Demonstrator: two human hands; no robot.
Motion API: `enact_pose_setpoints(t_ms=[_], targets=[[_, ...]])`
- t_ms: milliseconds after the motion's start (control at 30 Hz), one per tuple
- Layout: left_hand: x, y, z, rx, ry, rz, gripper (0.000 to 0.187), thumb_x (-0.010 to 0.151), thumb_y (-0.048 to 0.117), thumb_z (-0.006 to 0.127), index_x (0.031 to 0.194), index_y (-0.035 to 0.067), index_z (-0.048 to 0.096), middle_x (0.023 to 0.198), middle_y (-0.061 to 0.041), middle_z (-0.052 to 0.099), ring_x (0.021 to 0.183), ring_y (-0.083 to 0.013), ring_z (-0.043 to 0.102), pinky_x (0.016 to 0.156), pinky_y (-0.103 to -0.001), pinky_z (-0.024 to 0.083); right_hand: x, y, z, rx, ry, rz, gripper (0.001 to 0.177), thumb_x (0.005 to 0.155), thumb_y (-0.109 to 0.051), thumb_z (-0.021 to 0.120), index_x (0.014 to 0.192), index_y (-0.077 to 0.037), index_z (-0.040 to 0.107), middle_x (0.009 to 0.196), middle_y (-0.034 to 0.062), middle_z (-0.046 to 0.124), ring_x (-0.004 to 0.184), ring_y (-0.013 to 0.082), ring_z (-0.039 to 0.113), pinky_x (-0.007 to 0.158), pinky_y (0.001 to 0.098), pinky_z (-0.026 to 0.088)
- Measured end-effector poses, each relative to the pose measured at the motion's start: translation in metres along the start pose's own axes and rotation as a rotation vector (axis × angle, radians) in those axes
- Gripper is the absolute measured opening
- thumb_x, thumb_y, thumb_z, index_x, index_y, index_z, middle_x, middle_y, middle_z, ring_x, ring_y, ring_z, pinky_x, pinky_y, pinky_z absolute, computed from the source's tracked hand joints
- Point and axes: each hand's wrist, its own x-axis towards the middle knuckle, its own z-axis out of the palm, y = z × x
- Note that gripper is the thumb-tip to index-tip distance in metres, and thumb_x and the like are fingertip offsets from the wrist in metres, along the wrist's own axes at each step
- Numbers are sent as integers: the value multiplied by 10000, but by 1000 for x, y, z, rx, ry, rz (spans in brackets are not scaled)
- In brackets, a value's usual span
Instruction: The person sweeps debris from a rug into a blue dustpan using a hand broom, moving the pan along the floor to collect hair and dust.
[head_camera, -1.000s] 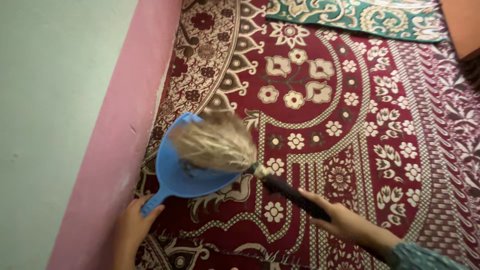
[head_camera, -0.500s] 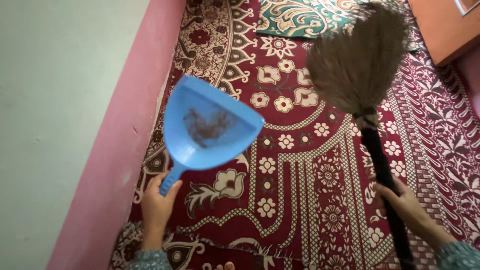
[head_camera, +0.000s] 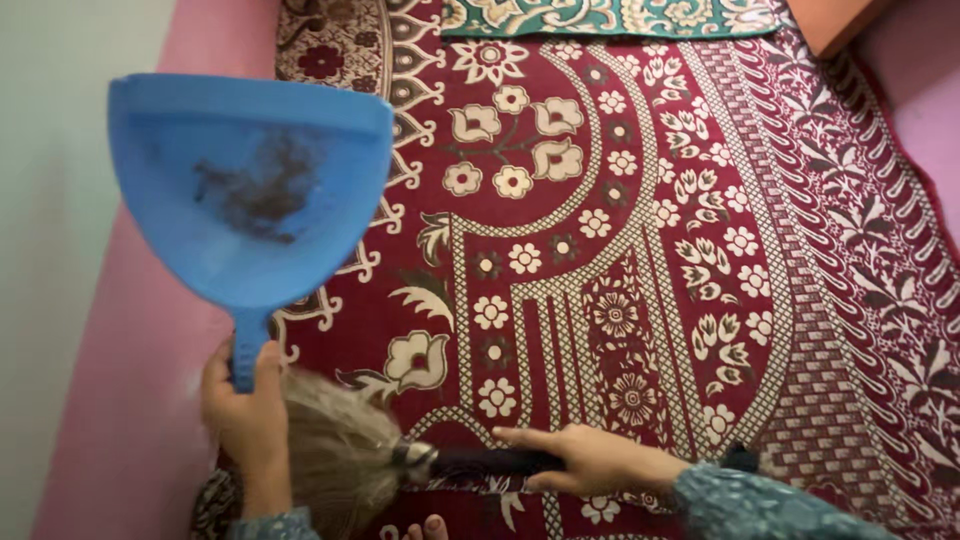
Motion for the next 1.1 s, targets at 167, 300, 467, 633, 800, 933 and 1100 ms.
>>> enact_pose_setpoints(t_ms=[167,300,467,633,800,933,1100], targets=[[-8,-7,-4,183,18,59,376,963,249,776,1233,1,694,1048,-77,709,912,-174,659,821,-343,518,-16,26,-36,261,159,423,670,1010,-318,520,1608,-464,255,973,24,707,542,79,478,523,255,502],[-9,-21,4,317,-30,137,370,953,282,811,1216,32,733,1015,-130,691,867,-236,646,793,-376,506,-46,87,-73,404,460,497,684,987,-300,556,1591,-451,275,953,41,689,566,99,514,493,255,468],[-5,-34,22,405,-158,39,420,878,349,806,1188,72,746,954,-139,715,822,-276,668,770,-423,518,-109,161,-96,361,827,577,651,939,-377,592,1552,-403,374,986,-48,720,638,136,609,547,266,509],[-11,-56,21,508,-264,17,471,827,404,794,1171,86,753,1032,-150,744,884,-331,710,794,-449,535,-165,200,-116,199,973,865,697,1015,-451,569,1681,-425,363,879,245,644,620,264,574,570,405,458],[-5,-106,13,630,-375,-66,506,852,462,753,1219,114,757,1053,-187,749,960,-393,706,844,-483,533,-197,173,-86,161,1088,696,676,1000,-424,579,1638,-370,362,782,170,639,600,221,557,559,377,477],[8,-110,12,673,-417,209,543,865,483,767,1216,69,741,1148,-226,699,1049,-409,662,895,-484,519,-184,148,-34,-105,728,238,651,1027,-260,560,1626,-334,314,1076,277,628,882,315,548,697,544,544],[39,-23,29,639,-443,618,484,933,392,715,1302,79,690,1176,-194,659,1129,-381,615,980,-475,489,-181,165,27,-98,294,182,665,1006,-392,621,1591,-455,312,1115,5,668,588,119,701,676,299,614]])
